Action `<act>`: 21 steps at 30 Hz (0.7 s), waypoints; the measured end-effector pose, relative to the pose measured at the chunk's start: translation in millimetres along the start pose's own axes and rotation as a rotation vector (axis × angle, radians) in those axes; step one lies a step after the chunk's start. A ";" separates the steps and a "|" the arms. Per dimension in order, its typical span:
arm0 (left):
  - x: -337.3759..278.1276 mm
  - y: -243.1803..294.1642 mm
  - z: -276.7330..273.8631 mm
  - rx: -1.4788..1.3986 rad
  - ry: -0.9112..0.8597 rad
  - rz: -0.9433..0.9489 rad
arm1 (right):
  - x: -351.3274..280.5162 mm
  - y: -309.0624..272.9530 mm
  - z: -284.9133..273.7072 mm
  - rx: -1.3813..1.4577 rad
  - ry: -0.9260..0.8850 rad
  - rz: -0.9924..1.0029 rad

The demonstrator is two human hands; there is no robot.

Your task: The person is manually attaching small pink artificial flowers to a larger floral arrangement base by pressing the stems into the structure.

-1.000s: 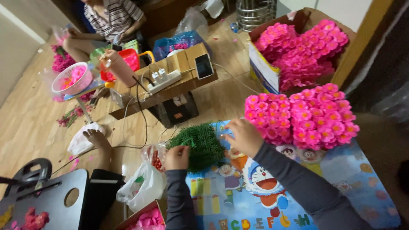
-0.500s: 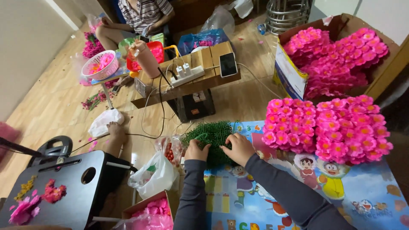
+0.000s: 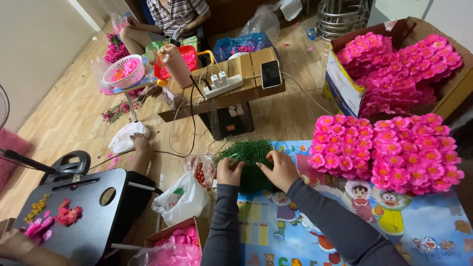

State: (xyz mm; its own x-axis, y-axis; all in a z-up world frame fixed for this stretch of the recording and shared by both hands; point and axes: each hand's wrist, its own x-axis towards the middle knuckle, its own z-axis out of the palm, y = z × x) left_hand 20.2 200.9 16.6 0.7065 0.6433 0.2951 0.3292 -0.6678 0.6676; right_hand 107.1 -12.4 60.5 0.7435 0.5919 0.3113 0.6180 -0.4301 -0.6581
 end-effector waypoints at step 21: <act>-13.6 13.9 -10.2 -0.856 0.217 0.144 | 2.3 -2.5 -4.4 0.885 -0.037 0.104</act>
State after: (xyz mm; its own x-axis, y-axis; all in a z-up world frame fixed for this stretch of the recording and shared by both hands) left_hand 8.7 186.7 28.8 0.5422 0.6894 0.4803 -0.3954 -0.2950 0.8699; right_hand 108.4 -13.0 65.8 0.7668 0.6072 0.2082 0.1128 0.1918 -0.9749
